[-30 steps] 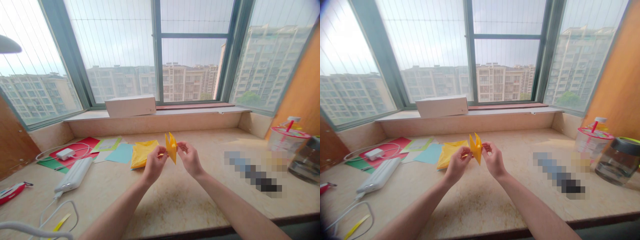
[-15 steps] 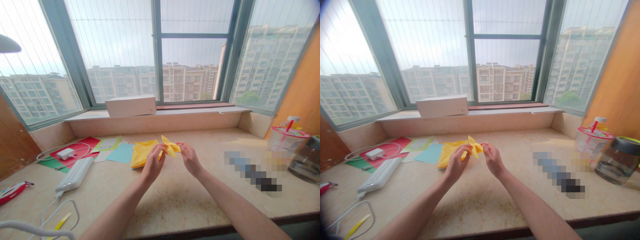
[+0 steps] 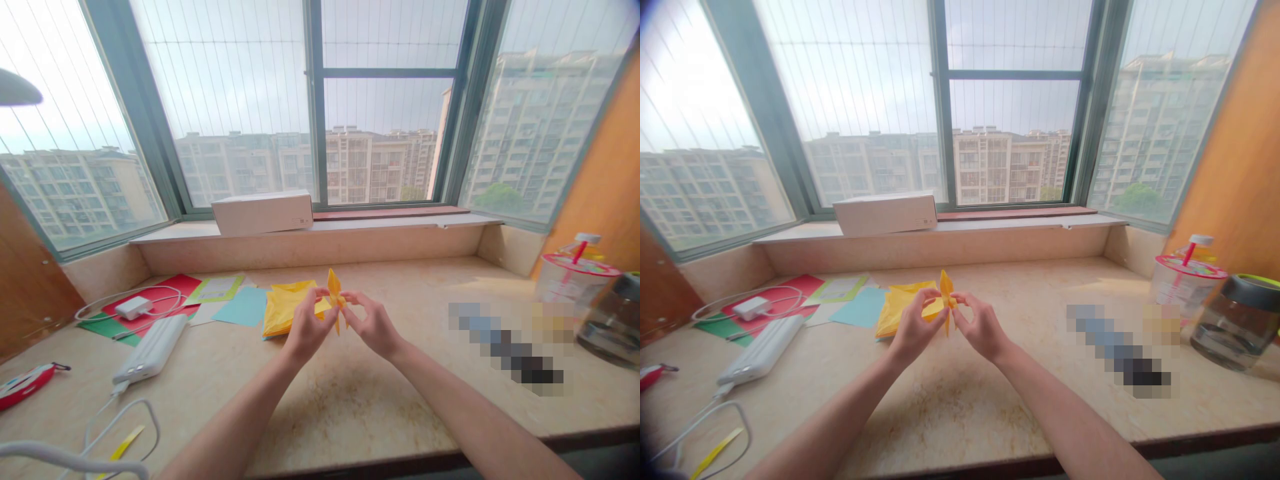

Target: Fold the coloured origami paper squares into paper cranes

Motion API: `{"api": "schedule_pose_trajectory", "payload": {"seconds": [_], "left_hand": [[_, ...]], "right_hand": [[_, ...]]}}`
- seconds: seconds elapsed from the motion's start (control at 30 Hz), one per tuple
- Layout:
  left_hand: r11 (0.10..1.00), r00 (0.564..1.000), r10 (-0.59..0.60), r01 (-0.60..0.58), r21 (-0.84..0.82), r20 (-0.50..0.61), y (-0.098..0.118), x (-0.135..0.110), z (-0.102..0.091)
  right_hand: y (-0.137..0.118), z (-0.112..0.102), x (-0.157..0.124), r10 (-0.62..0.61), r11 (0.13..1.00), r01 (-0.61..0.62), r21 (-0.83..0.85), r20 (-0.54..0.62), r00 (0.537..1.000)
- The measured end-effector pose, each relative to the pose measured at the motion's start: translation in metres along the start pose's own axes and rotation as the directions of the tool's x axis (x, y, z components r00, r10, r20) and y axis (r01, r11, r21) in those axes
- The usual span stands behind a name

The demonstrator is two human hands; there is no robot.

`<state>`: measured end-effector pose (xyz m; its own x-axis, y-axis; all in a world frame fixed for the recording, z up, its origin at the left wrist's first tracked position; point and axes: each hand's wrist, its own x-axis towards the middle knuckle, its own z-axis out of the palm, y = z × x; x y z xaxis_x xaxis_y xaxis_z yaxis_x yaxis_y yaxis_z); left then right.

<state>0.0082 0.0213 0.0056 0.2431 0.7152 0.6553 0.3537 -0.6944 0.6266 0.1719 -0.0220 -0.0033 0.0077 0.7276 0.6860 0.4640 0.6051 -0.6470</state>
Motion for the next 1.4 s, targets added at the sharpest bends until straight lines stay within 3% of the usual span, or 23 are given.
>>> {"api": "schedule_pose_trajectory", "payload": {"seconds": [0.23,0.53,0.73,1.0,1.17,1.27,1.4], "left_hand": [[0.998,0.999,0.043,-0.042,-0.037,0.016,-0.0008,-0.0004,0.0041],[0.998,0.998,-0.057,0.058,-0.025,0.039,0.0013,-0.0028,0.0032],[0.993,0.995,-0.091,0.093,-0.069,0.037,0.0041,-0.0015,0.0030],[0.998,0.995,-0.025,0.020,0.056,0.097,-0.0003,-0.0022,-0.0009],[0.987,0.998,-0.010,0.000,0.160,0.060,-0.0029,-0.0015,-0.0027],[0.992,0.998,-0.051,0.048,0.117,0.020,-0.0007,-0.0012,-0.0023],[0.986,0.990,-0.141,0.142,-0.088,0.022,0.0012,-0.0001,0.0010]], "right_hand": [[0.0006,0.0001,-0.0002,-0.004,0.999,0.004,-0.032,0.003,1.000],[0.0061,0.0017,-0.0045,-0.016,0.985,0.020,-0.169,0.025,1.000],[0.0059,0.0005,-0.0023,0.037,0.998,-0.037,-0.050,-0.004,0.999],[0.0066,0.0008,0.0001,0.053,0.996,-0.055,-0.067,-0.028,0.998],[0.0057,0.0007,0.0006,0.072,0.996,-0.074,-0.056,-0.034,0.997],[0.0031,0.0003,0.0013,0.089,0.994,-0.093,-0.058,-0.068,0.994],[0.0017,-0.0007,0.0026,0.080,0.993,-0.091,-0.072,-0.139,0.987]]}}
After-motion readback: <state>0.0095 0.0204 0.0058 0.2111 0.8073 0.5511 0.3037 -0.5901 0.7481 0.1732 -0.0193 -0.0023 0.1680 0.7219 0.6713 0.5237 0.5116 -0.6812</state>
